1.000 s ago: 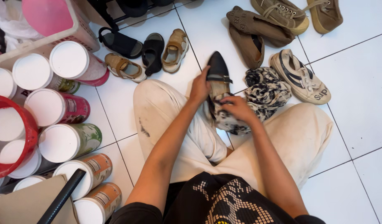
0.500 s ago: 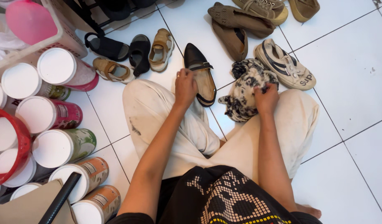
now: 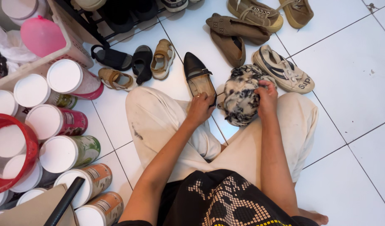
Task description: The person sits on the floor and wipes several pairs of shoes with a patterned cloth, then places them on a nearby shoe rack. The person handles flats, sneakers, and sandals one at a time, wiping the uppers and soles before stacking them.
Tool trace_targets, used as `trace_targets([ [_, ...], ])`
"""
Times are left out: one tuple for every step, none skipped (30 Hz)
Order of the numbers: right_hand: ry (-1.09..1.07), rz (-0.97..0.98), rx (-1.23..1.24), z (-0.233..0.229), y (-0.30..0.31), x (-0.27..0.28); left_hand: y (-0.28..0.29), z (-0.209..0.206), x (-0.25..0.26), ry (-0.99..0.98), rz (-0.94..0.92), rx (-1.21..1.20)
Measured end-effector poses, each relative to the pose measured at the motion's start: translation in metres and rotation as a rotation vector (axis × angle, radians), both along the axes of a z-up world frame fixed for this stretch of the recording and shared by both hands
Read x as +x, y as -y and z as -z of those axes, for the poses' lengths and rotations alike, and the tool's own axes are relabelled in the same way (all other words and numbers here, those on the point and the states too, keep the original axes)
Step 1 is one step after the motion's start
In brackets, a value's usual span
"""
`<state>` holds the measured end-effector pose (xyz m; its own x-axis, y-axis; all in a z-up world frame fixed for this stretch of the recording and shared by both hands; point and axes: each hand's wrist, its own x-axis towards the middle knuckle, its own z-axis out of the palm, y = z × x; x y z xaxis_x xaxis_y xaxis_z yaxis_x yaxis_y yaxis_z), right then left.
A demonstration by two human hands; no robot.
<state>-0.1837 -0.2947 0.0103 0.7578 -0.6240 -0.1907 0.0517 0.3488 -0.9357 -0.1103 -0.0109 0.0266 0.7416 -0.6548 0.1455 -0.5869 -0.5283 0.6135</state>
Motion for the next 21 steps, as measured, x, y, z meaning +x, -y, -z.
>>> trace_targets([
  [-0.020, -0.020, 0.071, -0.002, -0.001, 0.001, 0.003, 0.001, -0.003, 0.015, -0.037, -0.129],
  [-0.039, -0.041, 0.142, -0.004, -0.002, 0.002, 0.009, 0.003, -0.008, 0.030, -0.072, -0.259],
  [-0.018, -0.035, 0.209, -0.005, -0.004, 0.006, 0.014, 0.006, -0.011, 0.048, -0.106, -0.389],
  [0.002, -0.028, 0.275, -0.006, -0.006, 0.009, 0.020, 0.011, -0.011, -0.173, -0.119, -0.314],
  [0.016, -0.020, 0.341, -0.005, -0.007, 0.009, 0.026, 0.017, -0.015, -0.398, -0.126, -0.234],
  [0.036, 0.010, 0.358, -0.004, -0.008, 0.009, 0.032, 0.024, -0.019, -0.622, -0.127, -0.150],
  [0.056, 0.037, 0.374, -0.003, -0.007, 0.009, 0.038, 0.031, -0.022, -0.636, -0.099, -0.184],
  [0.077, 0.065, 0.390, -0.002, -0.006, 0.009, 0.043, 0.036, -0.022, -0.649, -0.072, -0.218],
  [0.067, 0.097, 0.350, -0.002, -0.005, 0.010, 0.045, 0.039, -0.021, -0.659, -0.043, -0.252],
  [0.058, 0.129, 0.311, -0.003, -0.001, 0.008, 0.046, 0.040, -0.017, -0.845, -0.108, -0.489],
  [0.051, 0.165, 0.271, -0.006, 0.003, 0.007, 0.048, 0.038, -0.011, -1.023, -0.168, -0.728],
  [-0.006, 0.177, 0.174, -0.009, 0.005, 0.004, 0.050, 0.034, -0.004, -1.198, -0.229, -0.969],
  [-0.062, 0.192, 0.077, -0.015, 0.006, -0.001, 0.051, 0.027, 0.003, -1.265, -0.199, -1.027],
  [-0.119, 0.208, -0.019, -0.022, 0.006, -0.005, 0.050, 0.018, 0.010, -1.332, -0.169, -1.085],
  [-0.208, 0.205, -0.279, -0.029, 0.004, -0.009, 0.050, 0.008, 0.016, -1.399, -0.142, -1.143],
  [-0.297, 0.201, -0.540, -0.037, -0.003, -0.011, 0.057, -0.003, 0.021, -1.373, -0.140, -1.099],
  [-0.386, 0.193, -0.798, -0.045, -0.010, -0.012, 0.064, -0.014, 0.024, -1.345, -0.144, -1.057],
  [-0.260, 0.162, -0.735, -0.054, -0.015, -0.010, 0.068, -0.024, 0.026, -1.318, -0.148, -1.014],
  [-0.135, 0.130, -0.673, -0.062, -0.021, -0.006, 0.071, -0.032, 0.028, -1.240, -0.048, -0.894],
  [-0.011, 0.098, -0.608, -0.069, -0.025, -0.002, 0.074, -0.041, 0.030, -1.158, 0.049, -0.775],
  [0.046, -0.028, -0.364, -0.076, -0.027, -0.001, 0.077, -0.048, 0.030, -1.078, 0.140, -0.656],
])
